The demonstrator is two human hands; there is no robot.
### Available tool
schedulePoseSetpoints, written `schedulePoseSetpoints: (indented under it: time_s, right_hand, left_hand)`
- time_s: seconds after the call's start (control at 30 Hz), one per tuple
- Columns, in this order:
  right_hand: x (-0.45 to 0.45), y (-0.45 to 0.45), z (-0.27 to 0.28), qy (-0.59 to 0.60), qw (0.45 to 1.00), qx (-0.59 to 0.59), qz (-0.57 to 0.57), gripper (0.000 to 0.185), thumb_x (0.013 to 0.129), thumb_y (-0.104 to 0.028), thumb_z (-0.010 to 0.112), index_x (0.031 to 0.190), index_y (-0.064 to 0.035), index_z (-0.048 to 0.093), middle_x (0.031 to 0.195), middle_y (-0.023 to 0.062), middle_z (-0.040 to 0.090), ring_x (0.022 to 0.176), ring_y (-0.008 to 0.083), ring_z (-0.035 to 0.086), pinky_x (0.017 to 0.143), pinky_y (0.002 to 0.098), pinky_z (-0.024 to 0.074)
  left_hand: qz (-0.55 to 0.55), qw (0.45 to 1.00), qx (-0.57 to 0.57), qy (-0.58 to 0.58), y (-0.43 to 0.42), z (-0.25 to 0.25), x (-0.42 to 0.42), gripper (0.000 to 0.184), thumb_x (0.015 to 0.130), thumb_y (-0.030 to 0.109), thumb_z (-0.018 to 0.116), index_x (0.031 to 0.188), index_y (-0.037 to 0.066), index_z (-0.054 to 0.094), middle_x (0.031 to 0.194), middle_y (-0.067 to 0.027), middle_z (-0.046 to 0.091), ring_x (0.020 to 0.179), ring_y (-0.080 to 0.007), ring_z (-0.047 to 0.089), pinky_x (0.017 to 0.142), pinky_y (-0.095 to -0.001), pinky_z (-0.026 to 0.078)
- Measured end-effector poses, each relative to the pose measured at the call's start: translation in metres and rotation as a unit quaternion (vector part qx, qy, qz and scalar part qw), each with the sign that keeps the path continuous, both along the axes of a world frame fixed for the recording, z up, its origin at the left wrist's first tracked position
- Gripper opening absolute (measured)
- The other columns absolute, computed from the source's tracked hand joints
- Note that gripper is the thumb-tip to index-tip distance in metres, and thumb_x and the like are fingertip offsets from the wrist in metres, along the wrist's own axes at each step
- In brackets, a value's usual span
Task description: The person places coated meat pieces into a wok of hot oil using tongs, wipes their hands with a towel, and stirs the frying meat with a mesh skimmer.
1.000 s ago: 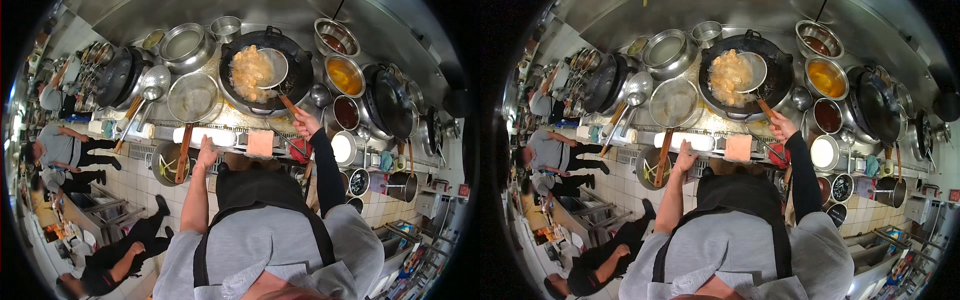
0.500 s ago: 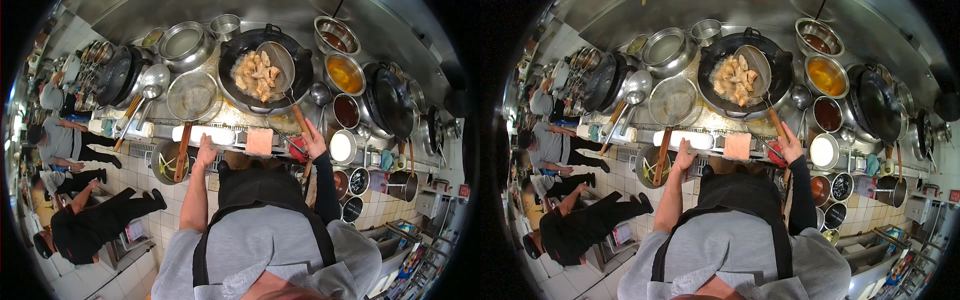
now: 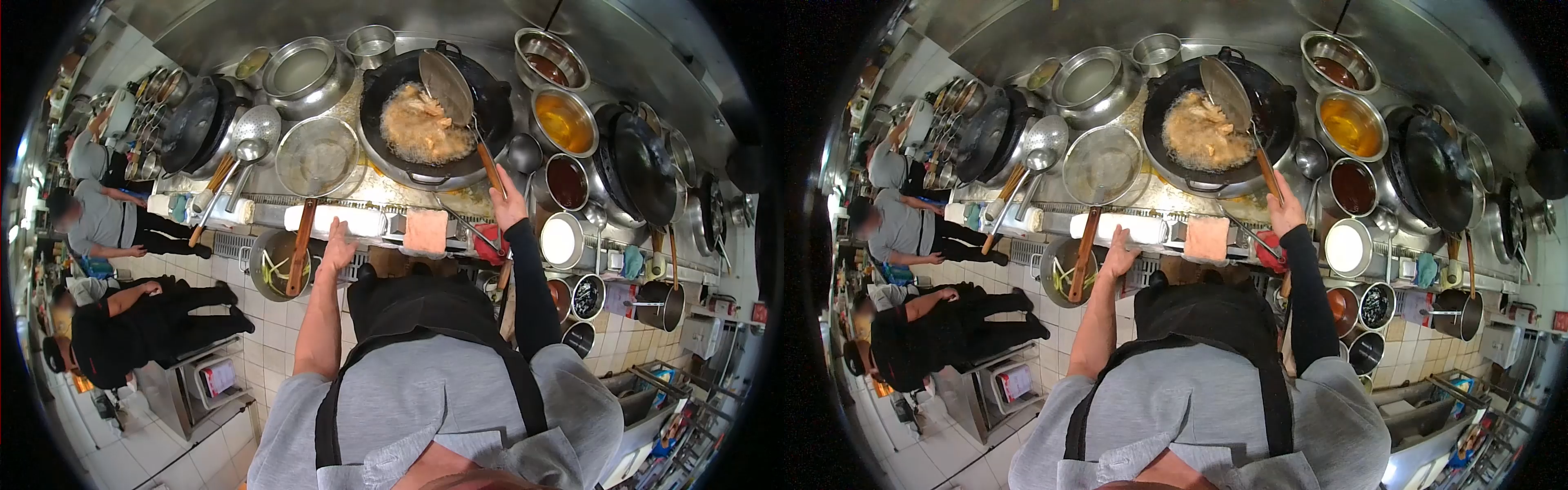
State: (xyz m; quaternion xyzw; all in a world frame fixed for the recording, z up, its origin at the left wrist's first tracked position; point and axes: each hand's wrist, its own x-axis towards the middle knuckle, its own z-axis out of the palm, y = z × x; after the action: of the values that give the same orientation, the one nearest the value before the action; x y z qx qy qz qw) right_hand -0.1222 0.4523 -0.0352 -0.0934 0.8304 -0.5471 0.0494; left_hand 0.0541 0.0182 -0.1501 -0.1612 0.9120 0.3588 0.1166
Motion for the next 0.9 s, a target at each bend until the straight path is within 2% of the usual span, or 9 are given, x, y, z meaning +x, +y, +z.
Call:
schedulePoseSetpoints:
  time_s: [0.17, 0.23, 0.33, 0.4, 0.5, 0.53, 0.63, 0.8, 0.9]
  right_hand:
    - [-0.014, -0.006, 0.001, 0.071, 0.997, -0.022, 0.017, 0.06, 0.097, -0.005, 0.058, 0.154, -0.0072, 0.04, 0.149, 0.0165, 0.053, 0.137, 0.0239, 0.051, 0.111, 0.0294, 0.0374]
    - [-0.007, -0.016, 0.012, 0.052, 0.998, 0.025, -0.012, 0.061, 0.097, -0.011, 0.06, 0.154, -0.015, 0.041, 0.131, 0.0235, 0.061, 0.121, 0.0326, 0.061, 0.1, 0.0355, 0.0455]
    - [0.003, -0.021, -0.001, 0.064, 0.994, 0.083, -0.023, 0.062, 0.096, -0.015, 0.06, 0.155, -0.0216, 0.041, 0.115, 0.0282, 0.066, 0.106, 0.0387, 0.068, 0.09, 0.0408, 0.0508]
    - [0.01, -0.017, -0.008, 0.028, 0.996, 0.081, 0.003, 0.064, 0.095, -0.011, 0.058, 0.156, -0.0181, 0.039, 0.123, 0.0265, 0.065, 0.114, 0.0357, 0.066, 0.096, 0.038, 0.0496]
    - [0.015, 0.006, -0.009, 0.082, 0.995, 0.024, 0.042, 0.063, 0.094, -0.008, 0.057, 0.155, -0.01, 0.039, 0.137, 0.0229, 0.06, 0.128, 0.0302, 0.059, 0.105, 0.0336, 0.0445]
    - [0.021, 0.016, 0.016, 0.007, 0.999, 0.021, 0.048, 0.062, 0.094, -0.006, 0.058, 0.153, -0.0033, 0.04, 0.148, 0.0197, 0.053, 0.137, 0.0255, 0.051, 0.112, 0.0306, 0.0382]
    - [0.018, 0.05, 0.028, -0.043, 0.999, 0.016, 0.017, 0.06, 0.093, -0.006, 0.06, 0.151, -0.0027, 0.044, 0.145, 0.0184, 0.056, 0.133, 0.0233, 0.055, 0.11, 0.0309, 0.0404]
    - [0.013, 0.059, 0.055, 0.105, 0.982, 0.138, -0.072, 0.06, 0.093, -0.011, 0.062, 0.151, -0.0107, 0.044, 0.127, 0.0259, 0.064, 0.117, 0.0405, 0.063, 0.099, 0.0398, 0.0488]
    - [-0.006, 0.056, 0.053, 0.101, 0.963, 0.222, -0.114, 0.06, 0.093, -0.014, 0.063, 0.15, -0.0109, 0.045, 0.122, 0.0245, 0.067, 0.111, 0.0415, 0.065, 0.095, 0.042, 0.0501]
  left_hand:
    - [-0.006, 1.0, -0.007, 0.001, 0.0, 0.001, 0.0, 0.079, 0.085, 0.023, 0.07, 0.15, -0.008, 0.036, 0.165, -0.0289, 0.016, 0.154, -0.0384, 0.015, 0.126, -0.0387, 0.019]
    - [-0.005, 1.0, -0.01, -0.003, 0.001, 0.001, -0.001, 0.079, 0.085, 0.023, 0.07, 0.15, -0.008, 0.036, 0.165, -0.0288, 0.016, 0.154, -0.0384, 0.015, 0.126, -0.0388, 0.018]
    - [-0.001, 1.0, -0.009, -0.001, 0.001, 0.0, -0.001, 0.079, 0.086, 0.024, 0.07, 0.15, -0.008, 0.036, 0.165, -0.0287, 0.016, 0.154, -0.0386, 0.015, 0.126, -0.0389, 0.018]
    - [0.002, 1.0, -0.004, 0.002, 0.002, 0.001, -0.001, 0.079, 0.086, 0.024, 0.07, 0.15, -0.008, 0.036, 0.165, -0.0287, 0.016, 0.154, -0.0387, 0.015, 0.126, -0.039, 0.018]
    - [0.006, 1.0, 0.003, 0.001, 0.002, 0.003, 0.0, 0.078, 0.086, 0.024, 0.07, 0.15, -0.008, 0.036, 0.165, -0.0286, 0.015, 0.154, -0.0387, 0.015, 0.126, -0.0391, 0.018]
    - [0.006, 1.0, 0.001, 0.0, 0.002, 0.004, 0.0, 0.078, 0.087, 0.024, 0.07, 0.15, -0.008, 0.037, 0.165, -0.0286, 0.015, 0.154, -0.0386, 0.014, 0.126, -0.0391, 0.018]
    - [-0.003, 1.0, -0.003, 0.0, 0.001, 0.002, -0.001, 0.078, 0.087, 0.024, 0.07, 0.15, -0.008, 0.037, 0.165, -0.0284, 0.014, 0.155, -0.0385, 0.014, 0.126, -0.0389, 0.018]
    - [-0.006, 1.0, 0.003, 0.001, 0.0, 0.001, 0.0, 0.079, 0.086, 0.023, 0.07, 0.15, -0.008, 0.037, 0.165, -0.0287, 0.014, 0.155, -0.0384, 0.014, 0.126, -0.0388, 0.018]
    - [-0.008, 1.0, 0.001, -0.001, -0.002, 0.001, -0.001, 0.079, 0.086, 0.023, 0.071, 0.15, -0.008, 0.037, 0.165, -0.029, 0.014, 0.155, -0.0383, 0.013, 0.126, -0.0388, 0.017]
